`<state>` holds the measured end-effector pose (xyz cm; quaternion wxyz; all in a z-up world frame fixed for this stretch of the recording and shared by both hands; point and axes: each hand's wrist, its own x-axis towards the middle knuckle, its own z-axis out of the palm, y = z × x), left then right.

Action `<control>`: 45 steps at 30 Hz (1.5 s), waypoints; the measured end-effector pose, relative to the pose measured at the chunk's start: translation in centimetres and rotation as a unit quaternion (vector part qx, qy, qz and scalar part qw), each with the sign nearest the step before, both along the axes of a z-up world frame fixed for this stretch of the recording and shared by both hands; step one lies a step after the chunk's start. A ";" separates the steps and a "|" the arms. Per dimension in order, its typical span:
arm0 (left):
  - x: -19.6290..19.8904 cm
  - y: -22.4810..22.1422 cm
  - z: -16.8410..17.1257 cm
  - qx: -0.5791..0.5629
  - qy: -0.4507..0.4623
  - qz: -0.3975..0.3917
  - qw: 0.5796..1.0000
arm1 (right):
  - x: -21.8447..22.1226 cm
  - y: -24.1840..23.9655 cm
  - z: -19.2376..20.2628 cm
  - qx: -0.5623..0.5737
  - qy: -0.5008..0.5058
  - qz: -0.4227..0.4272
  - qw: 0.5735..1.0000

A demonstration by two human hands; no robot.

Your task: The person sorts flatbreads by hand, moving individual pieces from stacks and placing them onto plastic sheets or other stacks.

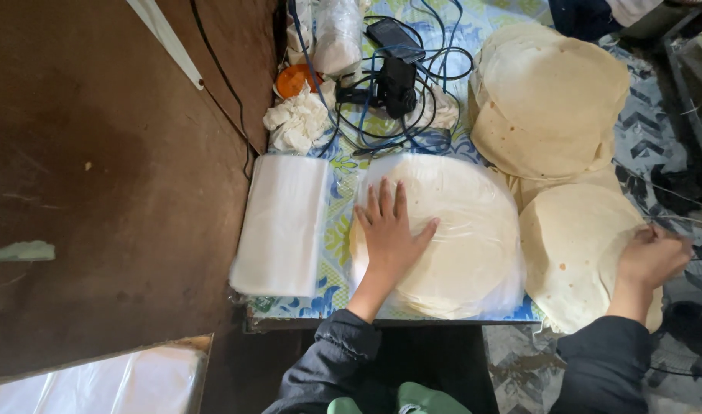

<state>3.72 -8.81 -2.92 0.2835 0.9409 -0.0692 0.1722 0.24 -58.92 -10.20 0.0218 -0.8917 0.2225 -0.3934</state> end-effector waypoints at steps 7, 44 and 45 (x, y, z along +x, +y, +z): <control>0.0 0.0 0.3 -0.009 -0.007 -0.001 1.000 | -0.4 1.1 1.2 0.058 -0.014 -0.059 0.997; -0.1 0.2 0.6 -0.010 0.003 -0.013 1.000 | -3.9 4.7 3.0 0.030 -0.068 0.067 0.995; -0.1 0.1 0.3 -0.009 -0.001 -0.011 1.000 | -3.9 6.6 5.1 0.080 -0.061 0.051 0.994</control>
